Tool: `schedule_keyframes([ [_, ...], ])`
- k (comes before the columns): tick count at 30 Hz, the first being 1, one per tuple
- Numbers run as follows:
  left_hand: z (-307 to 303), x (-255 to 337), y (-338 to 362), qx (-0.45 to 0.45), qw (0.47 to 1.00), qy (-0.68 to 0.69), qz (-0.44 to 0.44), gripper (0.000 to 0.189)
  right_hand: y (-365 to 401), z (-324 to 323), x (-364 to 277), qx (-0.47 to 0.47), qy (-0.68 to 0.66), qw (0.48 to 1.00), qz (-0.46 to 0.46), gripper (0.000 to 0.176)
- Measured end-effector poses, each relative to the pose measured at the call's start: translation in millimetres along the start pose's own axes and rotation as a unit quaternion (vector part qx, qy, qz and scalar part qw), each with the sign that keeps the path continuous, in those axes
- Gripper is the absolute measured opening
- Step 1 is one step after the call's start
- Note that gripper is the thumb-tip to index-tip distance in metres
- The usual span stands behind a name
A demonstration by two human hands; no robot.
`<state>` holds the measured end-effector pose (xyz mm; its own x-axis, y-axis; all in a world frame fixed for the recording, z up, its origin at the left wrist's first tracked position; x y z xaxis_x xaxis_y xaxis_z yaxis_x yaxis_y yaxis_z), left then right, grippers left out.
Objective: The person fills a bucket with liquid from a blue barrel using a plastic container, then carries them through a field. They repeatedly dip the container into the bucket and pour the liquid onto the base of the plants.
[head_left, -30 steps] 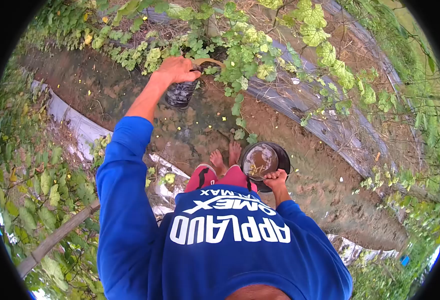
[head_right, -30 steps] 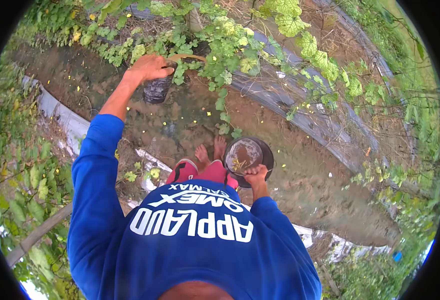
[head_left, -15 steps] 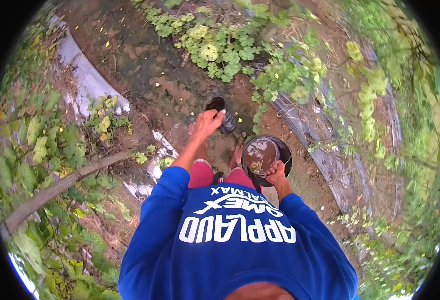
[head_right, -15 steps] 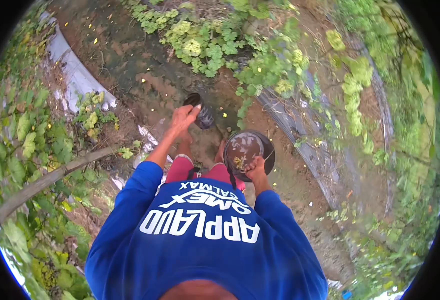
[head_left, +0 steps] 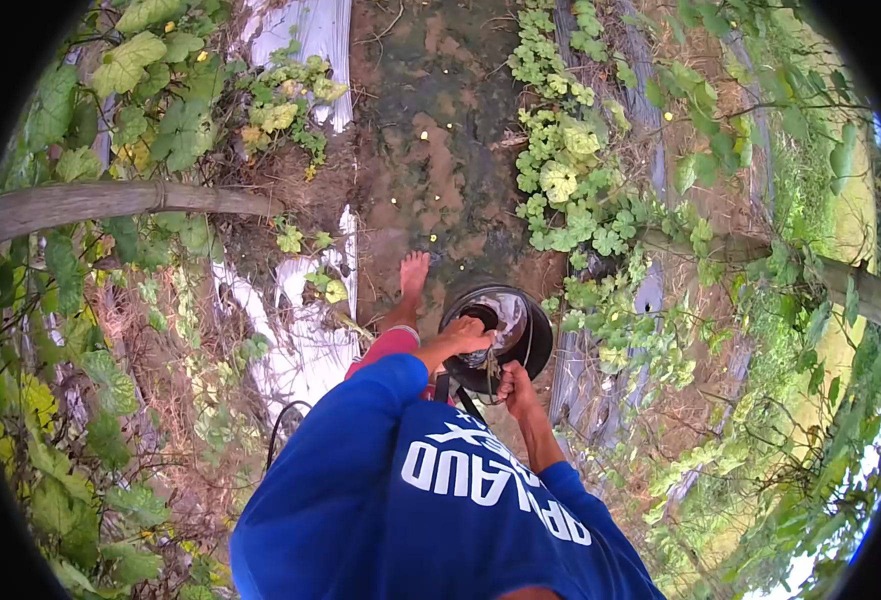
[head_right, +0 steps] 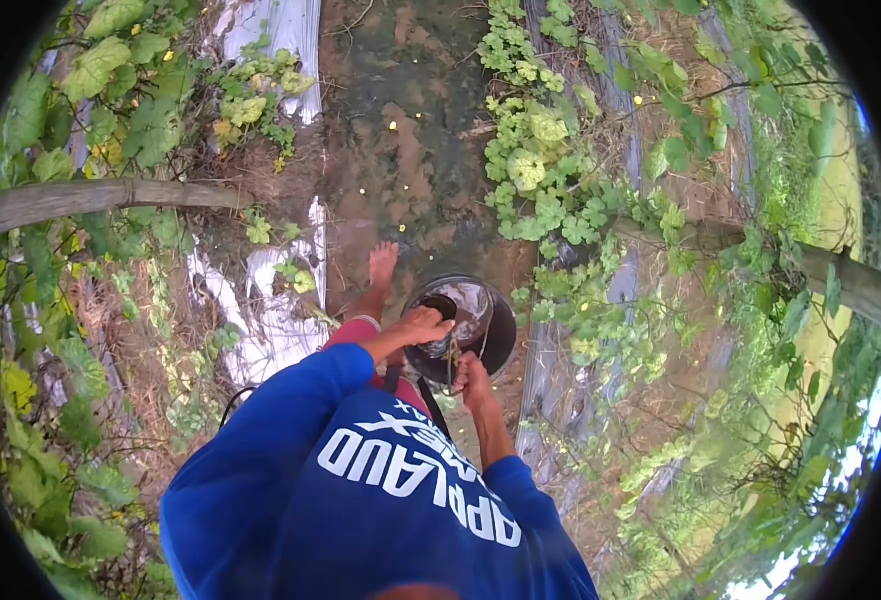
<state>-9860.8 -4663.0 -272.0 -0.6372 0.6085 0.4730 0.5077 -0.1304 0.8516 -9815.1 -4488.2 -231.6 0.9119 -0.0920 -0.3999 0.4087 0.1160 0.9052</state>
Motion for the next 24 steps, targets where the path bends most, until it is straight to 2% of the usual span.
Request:
schedule_keyframes([
  [1, 0, -9, -13, -0.002, 1.0, 0.005, 0.008, 0.06, -2, 15, -12, -0.014, 0.025, 1.0, 0.0, 0.038],
  [3, -15, -26, -28, -0.028, 0.99, 0.125, -0.053, 0.061, 6, 55, -46, -0.03, 0.053, 0.998, -0.035, 0.035],
  [5, -37, -37, -33, -0.006, 0.975, 0.216, -0.058, 0.056, 10, 87, -66, -0.04, 0.045, 0.998, -0.011, 0.035],
  [8, -60, -59, -62, 0.017, 0.966, 0.241, -0.094, 0.057, 19, 130, -95, -0.073, 0.043, 0.996, 0.017, 0.036],
  [9, -27, -97, -122, 0.091, 0.953, 0.256, -0.134, 0.055, 23, 142, -105, -0.068, 0.047, 0.997, 0.013, 0.036],
  [11, -59, -97, -117, 0.03, 0.93, 0.325, -0.171, 0.055, 31, 172, -122, -0.093, 0.052, 0.994, 0.011, 0.031],
  [13, -96, -96, -97, 0.041, 0.912, 0.348, -0.212, 0.058, 41, 200, -138, -0.075, 0.067, 0.995, 0.015, 0.033],
  [14, -97, -105, -108, 0.014, 0.892, 0.405, -0.2, 0.061, 46, 212, -144, -0.094, 0.09, 0.991, 0.025, 0.033],
  [15, -109, -108, -105, 0.034, 0.879, 0.43, -0.203, 0.062, 49, 222, -148, -0.113, 0.113, 0.987, 0.036, 0.033],
  [19, -143, -130, -110, 0.024, 0.889, 0.411, -0.202, 0.062, 54, 250, -159, -0.134, 0.129, 0.978, 0.096, 0.031],
  [21, -155, -135, -111, 0.024, 0.892, 0.399, -0.211, 0.063, 53, 263, -162, -0.146, 0.115, 0.978, 0.097, 0.031],
  [24, -154, -144, -110, 0.043, 0.862, 0.437, -0.254, 0.066, 54, 270, -172, -0.13, 0.195, 0.967, 0.1, 0.032],
])
Point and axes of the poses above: each hand's wrist, its own y-axis away from the middle knuckle, its own z-axis out of the palm, x = y × z, the point moved 6 cm from there along -y, towards the middle knuckle, and after that the axes turned 10 degrees about -z, right-handed, at the moved point
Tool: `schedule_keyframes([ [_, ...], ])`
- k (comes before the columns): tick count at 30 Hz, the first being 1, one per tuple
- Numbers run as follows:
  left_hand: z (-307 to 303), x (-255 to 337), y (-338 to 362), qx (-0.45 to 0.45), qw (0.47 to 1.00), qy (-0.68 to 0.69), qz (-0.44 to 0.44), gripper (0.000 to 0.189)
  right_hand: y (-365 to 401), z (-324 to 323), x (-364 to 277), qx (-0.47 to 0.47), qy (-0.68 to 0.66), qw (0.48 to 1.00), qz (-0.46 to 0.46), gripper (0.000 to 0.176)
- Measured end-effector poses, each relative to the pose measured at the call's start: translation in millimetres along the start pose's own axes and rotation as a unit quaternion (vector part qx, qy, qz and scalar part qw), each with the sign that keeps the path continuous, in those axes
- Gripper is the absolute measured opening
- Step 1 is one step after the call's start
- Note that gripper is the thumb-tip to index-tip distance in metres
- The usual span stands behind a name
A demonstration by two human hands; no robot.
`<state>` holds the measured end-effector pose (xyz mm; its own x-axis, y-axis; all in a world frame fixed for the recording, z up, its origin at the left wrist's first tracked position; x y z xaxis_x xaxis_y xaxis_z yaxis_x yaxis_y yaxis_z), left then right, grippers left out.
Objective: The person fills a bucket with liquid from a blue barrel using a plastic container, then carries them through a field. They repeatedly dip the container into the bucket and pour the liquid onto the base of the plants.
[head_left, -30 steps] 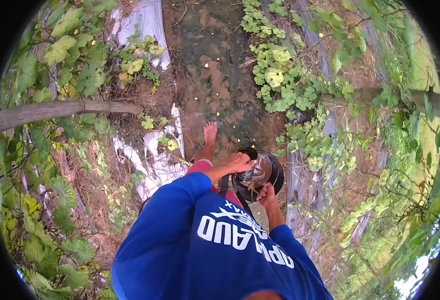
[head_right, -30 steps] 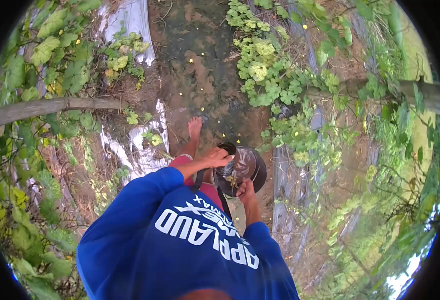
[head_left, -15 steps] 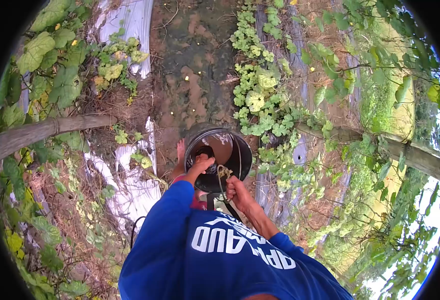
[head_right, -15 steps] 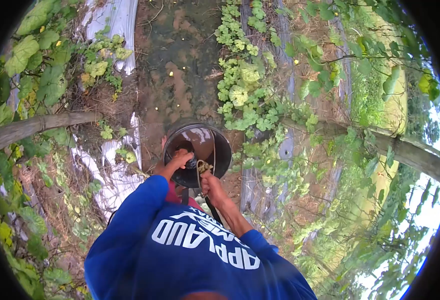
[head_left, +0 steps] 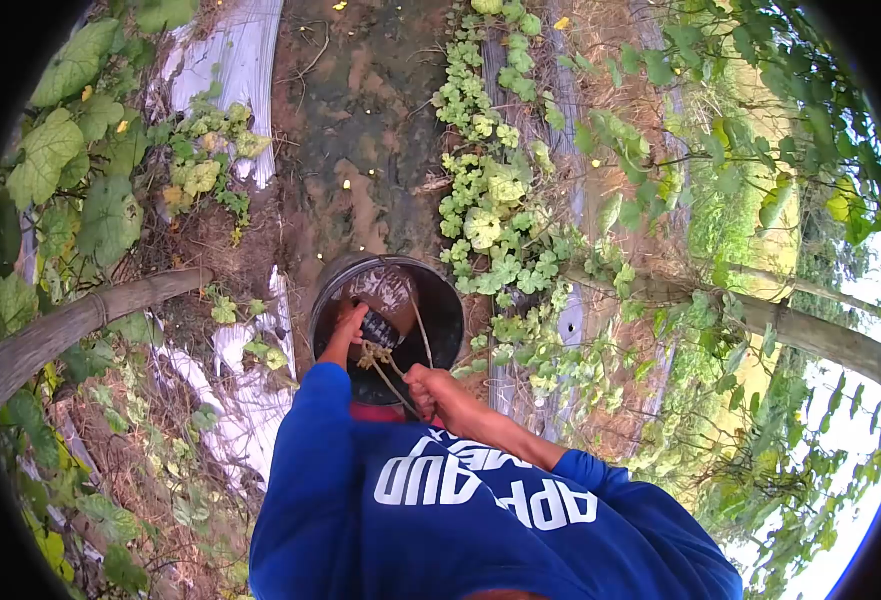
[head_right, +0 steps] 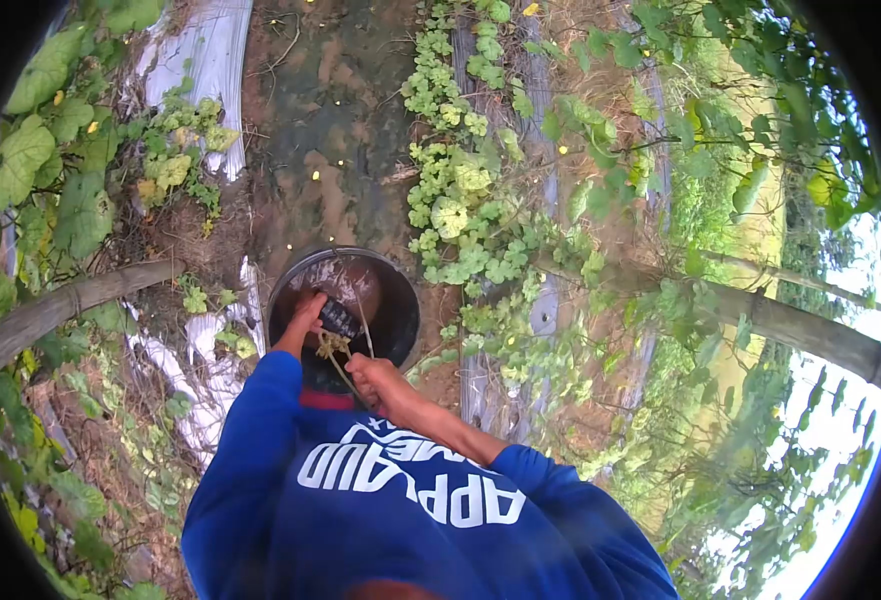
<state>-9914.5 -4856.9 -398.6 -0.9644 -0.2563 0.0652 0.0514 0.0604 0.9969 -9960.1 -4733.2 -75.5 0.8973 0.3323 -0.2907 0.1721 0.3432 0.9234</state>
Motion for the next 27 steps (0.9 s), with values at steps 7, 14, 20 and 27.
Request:
schedule_keyframes([
  [7, 7, 1, 16, 0.034, 0.999, -0.032, -0.008, 0.068, -6, -6, -4, 0.007, -0.012, 0.999, 0.037, 0.031],
  [14, 41, 56, 55, 0.18, 0.903, -0.278, 0.273, 0.047, -25, -40, -37, -0.031, -0.133, 0.99, -0.017, 0.04],
  [20, 76, 107, 114, 0.174, 0.821, -0.383, 0.386, 0.037, -79, -116, -51, -0.07, -0.169, 0.983, -0.007, 0.042],
  [27, 109, 221, 250, 0.123, 0.75, -0.371, 0.534, 0.028, -130, -209, -51, 0.031, -0.267, 0.962, -0.043, 0.042],
])
Point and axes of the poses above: each hand's wrist, its own y-axis away from the middle knuckle, its own z-axis out of the palm, x = y × z, the point moved 6 cm from there along -y, towards the middle knuckle, and after that the axes turned 10 degrees about -z, right-handed, at the moved point
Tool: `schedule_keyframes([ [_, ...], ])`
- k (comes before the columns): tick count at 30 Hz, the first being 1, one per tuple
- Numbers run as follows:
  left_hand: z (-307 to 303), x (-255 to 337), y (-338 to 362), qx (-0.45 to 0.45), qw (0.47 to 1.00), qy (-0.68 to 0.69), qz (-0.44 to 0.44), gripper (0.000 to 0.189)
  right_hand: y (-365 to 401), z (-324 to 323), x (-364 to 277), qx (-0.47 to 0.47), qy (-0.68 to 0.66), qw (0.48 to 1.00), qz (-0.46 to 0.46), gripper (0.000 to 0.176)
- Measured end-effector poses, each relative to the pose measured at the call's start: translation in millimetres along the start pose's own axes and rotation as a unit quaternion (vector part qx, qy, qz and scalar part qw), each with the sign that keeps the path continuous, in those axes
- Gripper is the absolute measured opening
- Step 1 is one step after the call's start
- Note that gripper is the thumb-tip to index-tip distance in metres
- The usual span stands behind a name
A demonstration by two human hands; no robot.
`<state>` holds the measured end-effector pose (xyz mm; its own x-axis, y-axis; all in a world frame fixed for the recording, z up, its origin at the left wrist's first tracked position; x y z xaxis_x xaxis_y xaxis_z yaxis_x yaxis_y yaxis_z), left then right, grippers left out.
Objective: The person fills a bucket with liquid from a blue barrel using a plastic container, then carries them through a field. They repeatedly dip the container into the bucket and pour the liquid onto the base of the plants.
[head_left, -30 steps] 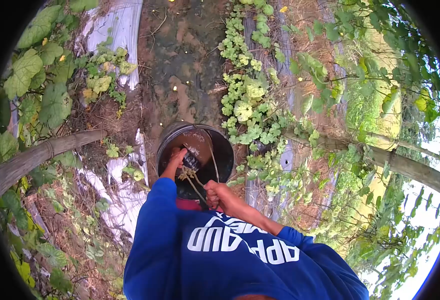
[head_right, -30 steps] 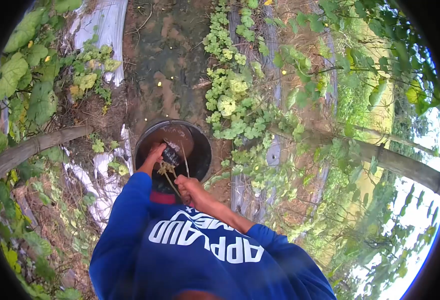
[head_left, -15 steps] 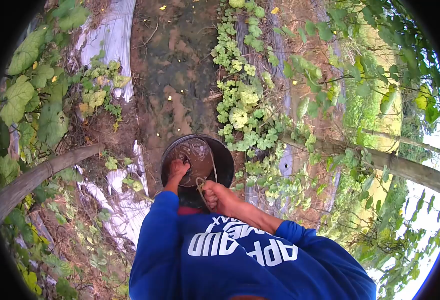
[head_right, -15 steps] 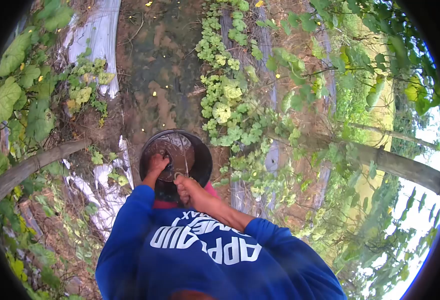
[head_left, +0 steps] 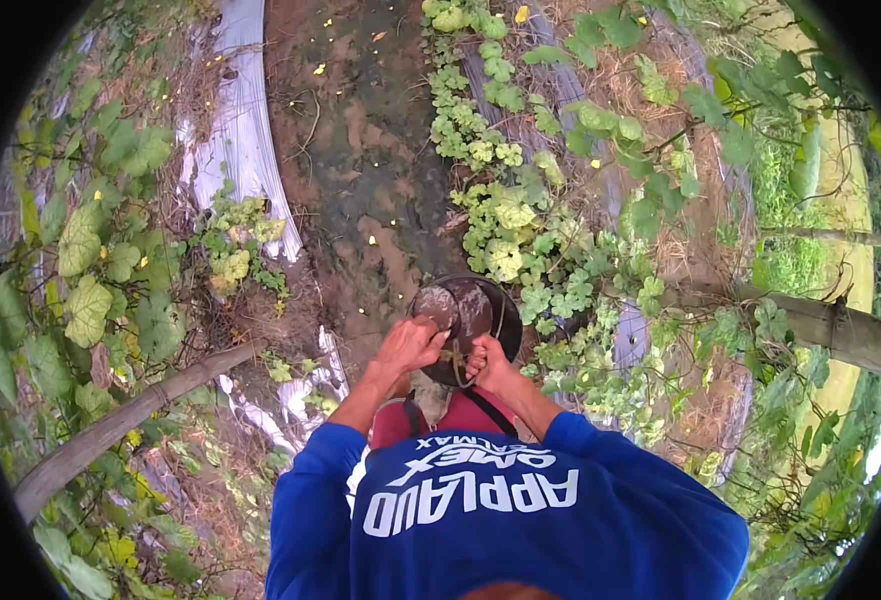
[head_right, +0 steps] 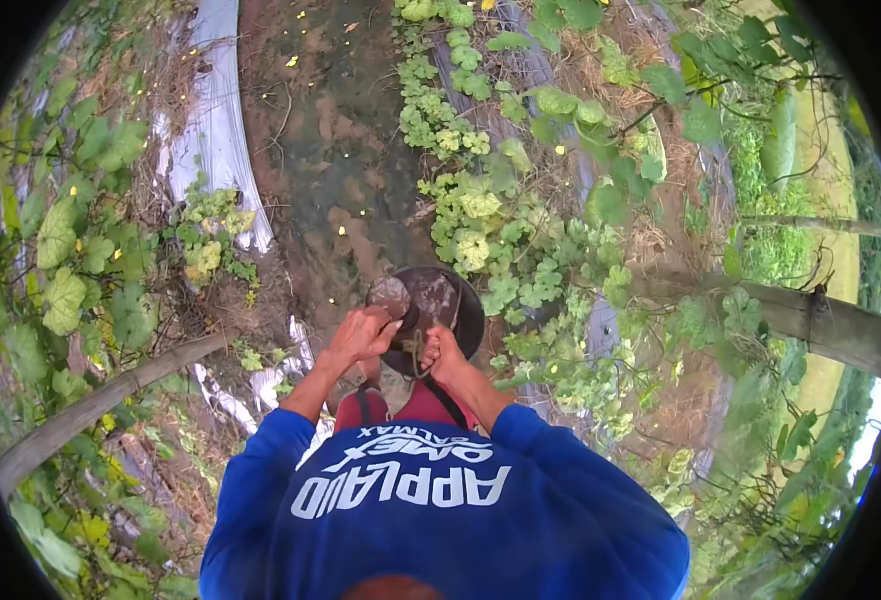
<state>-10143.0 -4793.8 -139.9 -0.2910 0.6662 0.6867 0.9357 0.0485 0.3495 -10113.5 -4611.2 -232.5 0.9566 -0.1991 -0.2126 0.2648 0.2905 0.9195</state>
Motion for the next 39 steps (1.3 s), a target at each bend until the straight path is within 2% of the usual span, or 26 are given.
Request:
schedule_keyframes([
  [2, -20, 28, -25, -0.02, 0.999, -0.021, 0.041, 0.028, -15, -16, -11, 0.002, -0.063, 0.998, -0.016, 0.04],
  [5, -50, 72, -68, -0.071, 0.993, -0.084, 0.049, 0.031, -17, -36, -33, 0.015, -0.111, 0.992, -0.056, 0.039],
  [9, -48, 101, -142, -0.141, 0.969, -0.184, 0.089, 0.032, -9, -68, -53, 0.048, -0.157, 0.982, -0.089, 0.04],
  [10, -50, 109, -159, -0.133, 0.964, -0.205, 0.103, 0.032, -8, -75, -55, 0.047, -0.165, 0.981, -0.091, 0.04],
  [13, -45, 122, -211, -0.163, 0.947, -0.263, 0.091, 0.035, 1, -105, -57, 0.076, -0.194, 0.972, -0.11, 0.043],
  [16, -40, 120, -257, -0.154, 0.926, -0.328, 0.105, 0.041, 10, -130, -60, 0.088, -0.228, 0.963, -0.11, 0.042],
  [19, -48, 118, -277, -0.174, 0.898, -0.397, 0.08, 0.045, 16, -140, -63, 0.096, -0.262, 0.954, -0.107, 0.04],
  [21, -59, 121, -279, -0.161, 0.901, -0.395, 0.081, 0.046, 10, -152, -61, 0.101, -0.302, 0.944, -0.09, 0.039],
  [26, -99, 120, -253, -0.143, 0.918, -0.363, 0.074, 0.043, 17, -169, -55, 0.128, -0.284, 0.948, -0.058, 0.038],
  [28, -121, 109, -226, -0.07, 0.956, -0.272, 0.083, 0.037, 15, -175, -49, 0.146, -0.285, 0.946, -0.044, 0.038],
  [30, -142, 93, -194, -0.003, 0.977, -0.193, 0.094, 0.032, 17, -170, -50, 0.148, -0.231, 0.961, -0.03, 0.038],
  [32, -156, 72, -164, 0.061, 0.988, -0.118, 0.075, 0.028, 18, -170, -55, 0.159, -0.246, 0.954, -0.058, 0.038],
  [33, -158, 54, -150, 0.074, 0.99, -0.111, 0.052, 0.028, 16, -174, -52, 0.157, -0.222, 0.961, -0.047, 0.038],
  [35, -165, 20, -129, 0.12, 0.99, -0.072, 0.017, 0.027, 6, -171, -51, 0.145, -0.255, 0.956, -0.033, 0.039],
  [38, -176, -36, -99, 0.138, 0.987, -0.054, -0.057, 0.028, 7, -144, -59, 0.144, -0.232, 0.961, -0.034, 0.039],
  [39, -180, -61, -90, 0.135, 0.984, -0.053, -0.106, 0.029, 8, -135, -61, 0.16, -0.226, 0.961, -0.026, 0.039],
])
Point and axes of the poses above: each hand's wrist, its own y-axis away from the middle knuckle, its own z-axis out of the palm, x = y × z, the point moved 6 cm from there along -y, towards the middle knuckle, and after that the axes turned 10 degrees about -z, right-handed, at the moved point
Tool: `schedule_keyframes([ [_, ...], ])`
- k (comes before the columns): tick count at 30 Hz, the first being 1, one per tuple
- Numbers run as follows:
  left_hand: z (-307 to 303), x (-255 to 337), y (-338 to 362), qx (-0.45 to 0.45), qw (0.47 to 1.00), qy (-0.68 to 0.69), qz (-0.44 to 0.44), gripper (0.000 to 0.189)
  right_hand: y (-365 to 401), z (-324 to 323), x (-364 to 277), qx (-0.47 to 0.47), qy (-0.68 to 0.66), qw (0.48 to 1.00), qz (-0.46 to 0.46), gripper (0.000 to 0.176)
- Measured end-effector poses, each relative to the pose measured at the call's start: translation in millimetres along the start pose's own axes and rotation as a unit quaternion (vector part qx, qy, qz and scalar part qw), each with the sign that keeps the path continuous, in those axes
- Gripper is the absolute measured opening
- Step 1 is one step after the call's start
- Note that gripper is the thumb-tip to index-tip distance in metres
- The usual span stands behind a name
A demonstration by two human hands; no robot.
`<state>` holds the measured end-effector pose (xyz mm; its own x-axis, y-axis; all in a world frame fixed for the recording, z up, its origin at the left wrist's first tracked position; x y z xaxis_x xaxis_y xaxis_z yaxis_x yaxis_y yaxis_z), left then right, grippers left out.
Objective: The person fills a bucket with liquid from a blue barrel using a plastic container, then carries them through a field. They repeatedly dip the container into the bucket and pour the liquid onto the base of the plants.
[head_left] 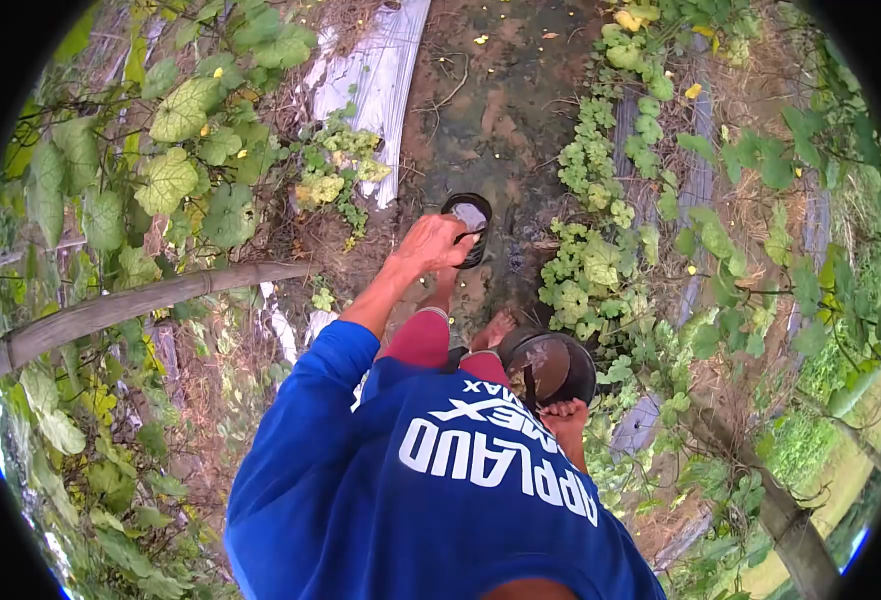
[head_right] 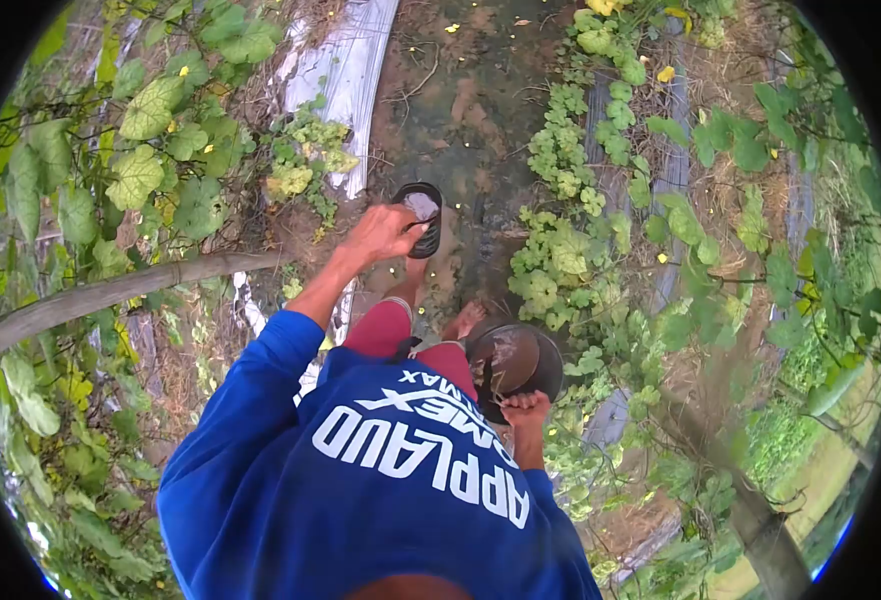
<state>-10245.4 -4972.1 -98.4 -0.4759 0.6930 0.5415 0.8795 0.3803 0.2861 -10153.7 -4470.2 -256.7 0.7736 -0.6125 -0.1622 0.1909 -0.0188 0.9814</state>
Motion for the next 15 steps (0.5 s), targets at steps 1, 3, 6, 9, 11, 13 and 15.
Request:
schedule_keyframes([
  [1, -4, -22, 2, 0.001, 1.0, 0.005, -0.006, 0.029, 5, 9, 4, 0.003, 0.007, 1.0, -0.001, 0.039],
  [3, -6, -81, 0, -0.03, 0.995, 0.0, -0.093, 0.031, 8, 29, 8, -0.019, 0.006, 1.0, -0.006, 0.04],
  [6, -21, -152, -5, -0.004, 0.988, -0.006, -0.152, 0.032, 21, 77, 13, -0.048, 0.045, 0.997, -0.048, 0.039],
  [9, -45, -216, -14, 0.003, 0.976, 0.007, -0.22, 0.034, 31, 127, 23, -0.064, 0.119, 0.987, -0.082, 0.039],
  [11, -65, -254, -23, -0.006, 0.96, -0.018, -0.279, 0.043, 35, 155, 26, 0.006, 0.126, 0.99, -0.062, 0.04],
  [13, -83, -286, -35, -0.017, 0.956, -0.02, -0.293, 0.046, 37, 184, 25, 0.011, 0.164, 0.983, -0.085, 0.042],
  [15, -94, -315, -48, -0.047, 0.944, -0.049, -0.324, 0.043, 33, 212, 20, -0.06, 0.136, 0.985, -0.082, 0.042],
])
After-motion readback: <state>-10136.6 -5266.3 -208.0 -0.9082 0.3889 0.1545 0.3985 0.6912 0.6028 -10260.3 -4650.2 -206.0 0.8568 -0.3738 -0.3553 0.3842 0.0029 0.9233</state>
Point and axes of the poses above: each hand's wrist, its own y-axis away from the middle knuckle, its own z-axis out of the palm, x = y × z, the point moved 6 cm from there along -y, towards the middle knuckle, and after that the axes turned 10 degrees about -z, right-handed, at the moved point
